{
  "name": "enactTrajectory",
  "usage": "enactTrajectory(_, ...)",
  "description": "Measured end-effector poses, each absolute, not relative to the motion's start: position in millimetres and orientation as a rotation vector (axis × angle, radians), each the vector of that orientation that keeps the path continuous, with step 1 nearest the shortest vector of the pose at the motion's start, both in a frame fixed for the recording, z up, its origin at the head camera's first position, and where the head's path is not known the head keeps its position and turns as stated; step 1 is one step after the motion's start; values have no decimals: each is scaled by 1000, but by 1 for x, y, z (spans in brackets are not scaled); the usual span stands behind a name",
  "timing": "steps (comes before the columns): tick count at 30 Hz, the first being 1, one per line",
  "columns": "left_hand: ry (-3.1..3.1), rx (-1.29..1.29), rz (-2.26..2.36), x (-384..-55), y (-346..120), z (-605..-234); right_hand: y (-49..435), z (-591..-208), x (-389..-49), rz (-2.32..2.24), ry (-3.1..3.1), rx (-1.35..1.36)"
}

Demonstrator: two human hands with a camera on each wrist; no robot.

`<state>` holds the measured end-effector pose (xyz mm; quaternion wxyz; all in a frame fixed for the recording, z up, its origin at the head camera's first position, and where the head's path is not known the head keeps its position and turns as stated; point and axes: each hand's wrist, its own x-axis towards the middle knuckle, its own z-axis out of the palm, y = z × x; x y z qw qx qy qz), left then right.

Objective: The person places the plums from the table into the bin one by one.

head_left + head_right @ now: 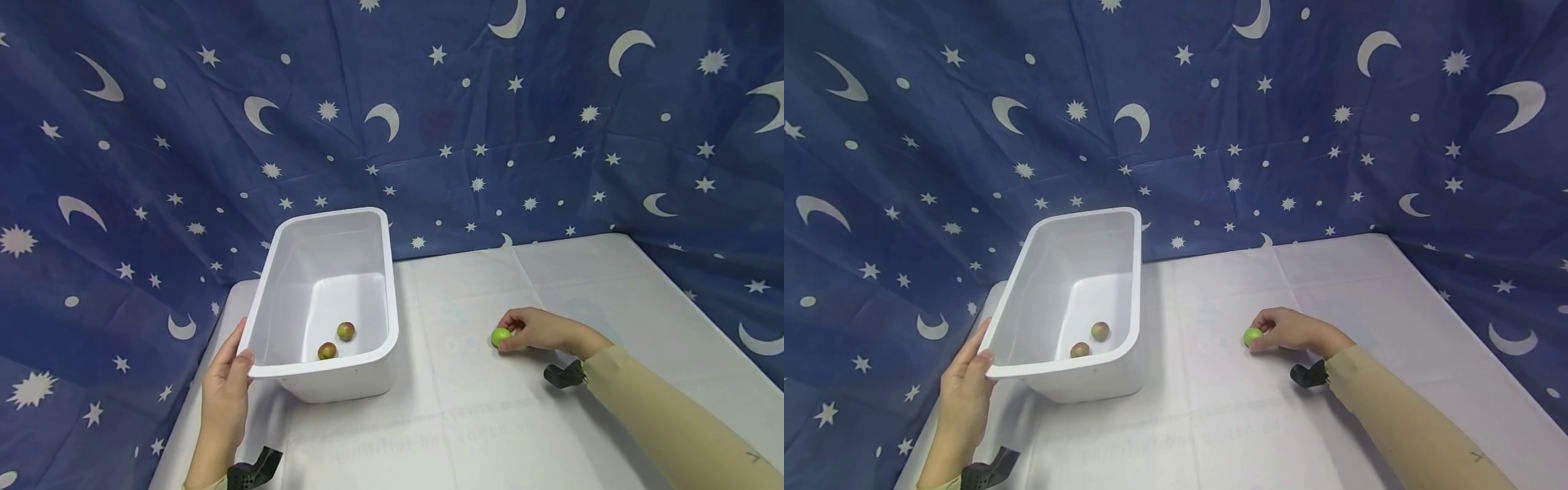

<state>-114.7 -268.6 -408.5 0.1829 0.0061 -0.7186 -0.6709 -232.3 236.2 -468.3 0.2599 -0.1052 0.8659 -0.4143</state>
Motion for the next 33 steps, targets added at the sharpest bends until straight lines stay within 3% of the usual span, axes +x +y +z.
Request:
enactTrajectory(15,-2038,10,-1890,-115,-269,-410,233,-459,-237,-1285,2430,-201)
enactTrajectory(33,-2045,25,-1886,-115,-270,-408,189,-410,-233,-1618,2582,-338)
